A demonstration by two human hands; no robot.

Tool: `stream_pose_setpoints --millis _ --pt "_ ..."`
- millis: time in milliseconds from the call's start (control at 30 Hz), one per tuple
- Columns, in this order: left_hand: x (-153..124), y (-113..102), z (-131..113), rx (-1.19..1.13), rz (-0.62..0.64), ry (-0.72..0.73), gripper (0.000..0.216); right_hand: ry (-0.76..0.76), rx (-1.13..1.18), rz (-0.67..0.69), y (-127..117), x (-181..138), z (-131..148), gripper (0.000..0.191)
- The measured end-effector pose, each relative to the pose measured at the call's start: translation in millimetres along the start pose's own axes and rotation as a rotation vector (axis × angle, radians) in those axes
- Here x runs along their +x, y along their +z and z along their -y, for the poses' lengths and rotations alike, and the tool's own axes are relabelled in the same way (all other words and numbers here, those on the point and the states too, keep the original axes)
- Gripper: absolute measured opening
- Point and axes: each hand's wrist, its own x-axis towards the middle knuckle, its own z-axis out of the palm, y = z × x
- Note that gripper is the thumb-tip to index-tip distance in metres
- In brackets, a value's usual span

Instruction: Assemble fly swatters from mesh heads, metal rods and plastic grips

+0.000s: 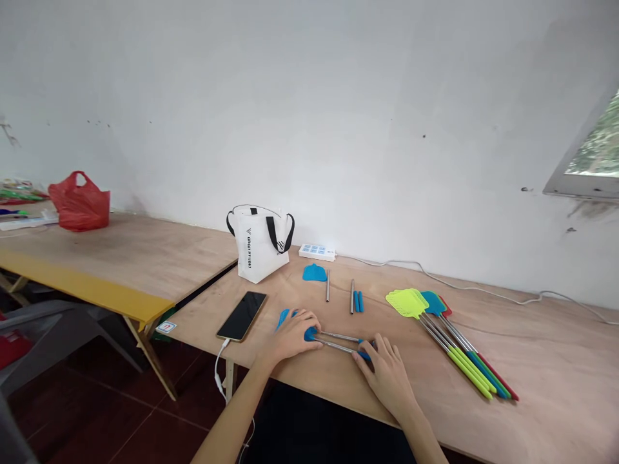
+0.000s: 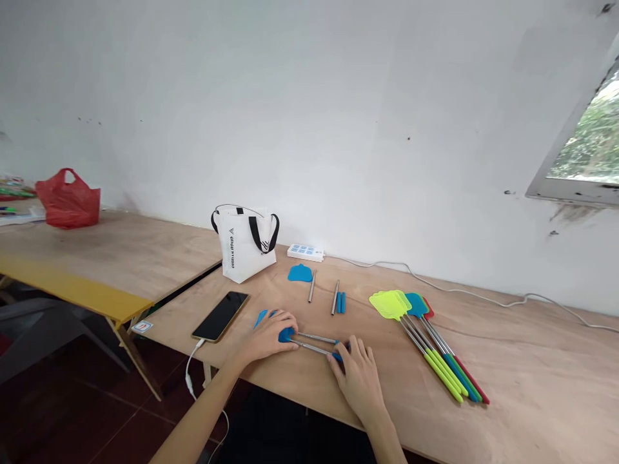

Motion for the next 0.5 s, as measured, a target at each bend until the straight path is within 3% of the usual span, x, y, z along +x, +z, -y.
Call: stream_pose_setpoints --millis 300,500 --pt "-17.6 -21.2 43.2 -0.106 -0.044 -0.234 0.029 0.071 0.133 0.078 -2.3 0.0 -6.0 0.031" --pt "-25.4 -30.9 50.0 -0.045 0.118 -0.360 0.038 0.084 0.244 0.250 -9.7 -2.1 -29.8 0.033"
